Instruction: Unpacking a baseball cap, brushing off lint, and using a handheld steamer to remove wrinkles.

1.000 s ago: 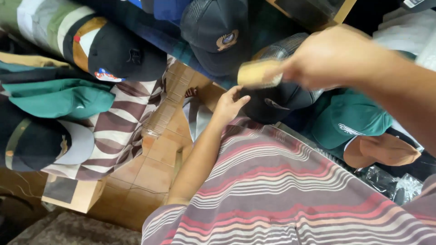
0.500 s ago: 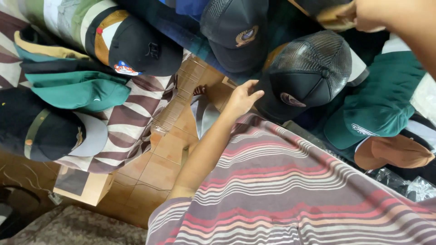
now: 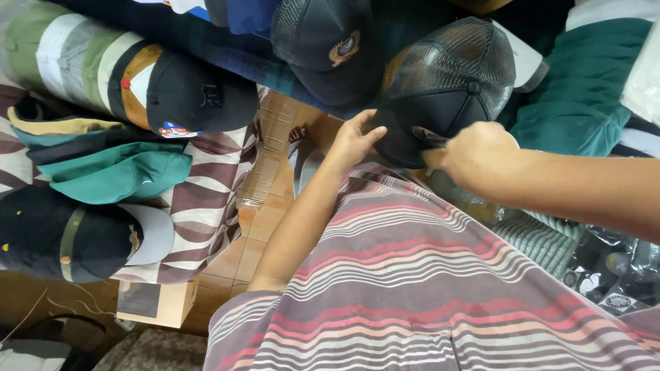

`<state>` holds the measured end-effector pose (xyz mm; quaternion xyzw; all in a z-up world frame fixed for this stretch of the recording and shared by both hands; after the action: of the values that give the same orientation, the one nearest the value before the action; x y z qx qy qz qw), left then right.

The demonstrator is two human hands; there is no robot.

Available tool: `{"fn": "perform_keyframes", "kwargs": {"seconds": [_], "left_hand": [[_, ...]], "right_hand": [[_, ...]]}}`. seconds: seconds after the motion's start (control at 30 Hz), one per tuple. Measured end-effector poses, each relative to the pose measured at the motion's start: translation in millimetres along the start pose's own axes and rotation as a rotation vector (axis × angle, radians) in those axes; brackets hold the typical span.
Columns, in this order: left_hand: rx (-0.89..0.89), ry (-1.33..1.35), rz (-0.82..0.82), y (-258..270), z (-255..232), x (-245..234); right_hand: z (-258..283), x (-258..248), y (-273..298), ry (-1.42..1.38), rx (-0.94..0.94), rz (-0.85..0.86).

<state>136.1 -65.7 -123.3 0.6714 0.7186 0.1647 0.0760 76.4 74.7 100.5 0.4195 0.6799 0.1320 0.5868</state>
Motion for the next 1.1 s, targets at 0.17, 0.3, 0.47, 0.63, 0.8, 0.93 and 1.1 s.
{"fn": "perform_keyframes", "kwargs": {"seconds": [0.17,0.3,0.47,0.63,0.8,0.93,1.1], "left_hand": [[0.036,0.092,0.055,-5,20,4],[-0.022,0.086,0.075,-5,30,2],[0.003,0.130,0.053,-1,14,3],[0.031,0.183,0.092,4,-5,-7],[0.056,0.368,0.169,-10,20,6],[-0.032,0.167,0.169,-8,6,-2],[-0.032,0.373,0.168,-1,-7,-2]], "right_hand": [[-18,-50,-31,-0.098,0.026,-0.276],[8,-2,-71,-0.014,0.215,-0.475],[30,-9,-26,-0.092,0.107,-0.357],[18,-14,2,0.001,0.054,0.109],[-14,-15,13,0.045,0.119,0.465],[-11,-9,8,-0.155,0.162,-0.299],[0,104,35,-0.253,0.191,0.135]]}}
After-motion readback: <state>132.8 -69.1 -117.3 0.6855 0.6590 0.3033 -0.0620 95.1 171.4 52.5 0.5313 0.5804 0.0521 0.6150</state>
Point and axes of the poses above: each hand's wrist, its own y-axis away from the middle knuckle, its own x-axis out of the palm, z = x × y, the point moved 5 cm from there along -y, towards the middle knuckle, and after that the axes turned 12 degrees about x, right-handed, at the moved point
